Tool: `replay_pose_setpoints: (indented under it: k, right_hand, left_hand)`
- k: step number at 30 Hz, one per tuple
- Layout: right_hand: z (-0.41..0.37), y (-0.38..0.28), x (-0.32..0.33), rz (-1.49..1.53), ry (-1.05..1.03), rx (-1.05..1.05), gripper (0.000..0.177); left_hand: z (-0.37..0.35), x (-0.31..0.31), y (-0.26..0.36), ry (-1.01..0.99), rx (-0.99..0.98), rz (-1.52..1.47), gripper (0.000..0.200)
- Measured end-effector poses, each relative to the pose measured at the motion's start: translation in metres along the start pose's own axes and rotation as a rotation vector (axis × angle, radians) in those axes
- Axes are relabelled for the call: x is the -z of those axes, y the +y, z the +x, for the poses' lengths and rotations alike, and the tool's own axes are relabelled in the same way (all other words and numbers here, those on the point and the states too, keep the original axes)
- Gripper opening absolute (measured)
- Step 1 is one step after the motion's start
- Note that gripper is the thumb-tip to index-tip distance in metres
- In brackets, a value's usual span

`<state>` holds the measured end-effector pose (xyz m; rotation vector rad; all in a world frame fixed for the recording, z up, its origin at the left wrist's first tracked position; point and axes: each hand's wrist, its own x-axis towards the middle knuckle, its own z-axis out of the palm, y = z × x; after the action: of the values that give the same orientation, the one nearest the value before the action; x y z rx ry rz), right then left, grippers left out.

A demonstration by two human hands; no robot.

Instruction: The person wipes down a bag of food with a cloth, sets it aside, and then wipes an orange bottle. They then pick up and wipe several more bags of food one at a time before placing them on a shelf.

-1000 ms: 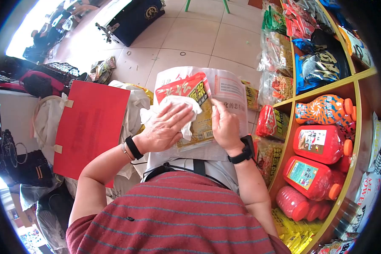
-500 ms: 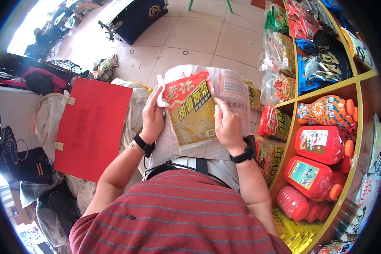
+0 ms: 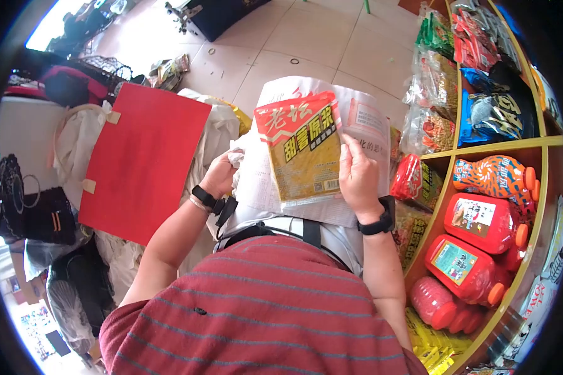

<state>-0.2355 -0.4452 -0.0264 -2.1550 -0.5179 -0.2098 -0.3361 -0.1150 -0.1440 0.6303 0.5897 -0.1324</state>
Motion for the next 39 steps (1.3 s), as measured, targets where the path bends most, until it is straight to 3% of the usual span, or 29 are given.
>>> replay_pose_setpoints:
  k: [2, 6, 8, 11, 12, 13, 14, 15, 17, 19, 20, 21, 23, 24, 25, 27, 29, 30, 31, 33, 34, 35, 37, 39]
  right_hand:
    - [-0.002, 0.002, 0.000, -0.005, -0.023, -0.018, 0.024]
    - [-0.002, 0.004, -0.005, -0.004, 0.023, 0.030, 0.024]
    - [-0.001, 0.004, -0.005, 0.006, 0.038, 0.041, 0.023]
    - [0.002, -0.001, 0.004, -0.008, -0.020, 0.002, 0.024]
    - [0.001, -0.002, 0.010, -0.064, -0.062, -0.027, 0.025]
    - [0.004, -0.010, 0.016, -0.120, -0.100, -0.056, 0.026]
    - [0.006, -0.023, 0.029, -0.179, -0.197, -0.212, 0.029]
    - [0.009, -0.035, 0.035, -0.177, -0.192, -0.211, 0.029]
    - [0.013, -0.059, 0.042, -0.246, -0.016, 0.087, 0.032]
    - [0.015, -0.097, 0.043, -0.076, -0.176, 0.090, 0.033]
    - [0.013, -0.106, 0.035, 0.101, -0.282, 0.103, 0.036]
    - [0.009, -0.118, 0.023, 0.403, -0.388, -0.029, 0.042]
    - [0.010, -0.115, -0.006, 0.333, -0.395, 0.155, 0.057]
    - [0.009, -0.114, -0.021, 0.531, -0.368, 0.066, 0.059]
    - [0.009, -0.110, -0.029, 0.525, -0.359, 0.066, 0.059]
    - [0.011, -0.099, -0.042, 0.751, -0.503, -0.277, 0.054]
    - [0.012, -0.086, -0.043, 0.819, -0.506, -0.321, 0.046]
    - [0.015, -0.083, -0.034, 0.809, -0.531, -0.387, 0.042]
    - [0.016, -0.078, -0.026, 0.800, -0.554, -0.455, 0.039]
    - [0.014, -0.066, -0.020, 0.809, -0.460, -0.436, 0.032]
    - [0.016, -0.067, -0.012, 0.927, -0.404, -0.461, 0.029]
    - [0.018, -0.068, -0.005, 1.045, -0.344, -0.482, 0.026]
    - [0.021, -0.072, 0.006, 1.005, -0.316, -0.451, 0.022]
    - [0.025, -0.080, 0.011, 1.009, -0.140, -0.403, 0.021]
  left_hand:
    - [0.010, 0.042, -0.016, -0.231, 0.187, -0.051, 0.035]
    - [-0.043, -0.018, -0.010, -0.007, 0.283, -0.043, 0.034]
    - [-0.050, -0.026, -0.011, 0.205, 0.193, 0.035, 0.030]
    - [-0.026, 0.050, 0.006, 0.046, 0.064, 0.008, 0.025]
    - [-0.042, 0.003, 0.022, 0.239, -0.069, -0.012, 0.020]
    - [-0.040, 0.013, 0.035, 0.210, -0.156, -0.052, 0.018]
    - [-0.037, 0.022, 0.051, 0.060, -0.108, -0.204, 0.018]
    - [-0.038, 0.018, 0.066, -0.092, -0.057, -0.353, 0.019]
    - [-0.049, -0.018, 0.086, -0.209, -0.062, -0.505, 0.013]
    - [-0.053, -0.047, 0.091, -0.387, -0.068, -0.555, 0.028]
    - [-0.054, -0.064, 0.090, -0.400, -0.056, -0.550, 0.028]
    - [-0.055, -0.082, 0.088, -0.447, -0.027, -0.586, 0.031]
    - [-0.059, -0.116, 0.078, -0.508, 0.016, -0.619, 0.033]
    - [-0.061, -0.132, 0.072, -0.522, 0.033, -0.640, 0.033]
    - [-0.062, -0.141, 0.069, -0.532, 0.050, -0.662, 0.033]
    - [-0.056, -0.143, 0.068, -0.580, 0.064, -0.616, 0.032]
    - [-0.056, -0.146, 0.060, -0.417, -0.083, -0.333, 0.030]
    - [-0.055, -0.142, 0.063, -0.286, -0.036, -0.197, 0.028]
    - [-0.055, -0.139, 0.066, -0.287, -0.031, -0.196, 0.028]
    - [-0.057, -0.141, 0.069, -0.242, -0.274, 0.047, 0.028]
    - [-0.056, -0.155, 0.061, -0.226, -0.409, -0.072, 0.029]
    - [-0.058, -0.158, 0.059, -0.228, -0.406, -0.075, 0.029]
    - [-0.061, -0.162, 0.055, -0.179, -0.480, 0.021, 0.029]
    - [-0.058, -0.157, 0.051, -0.210, -0.475, 0.041, 0.030]
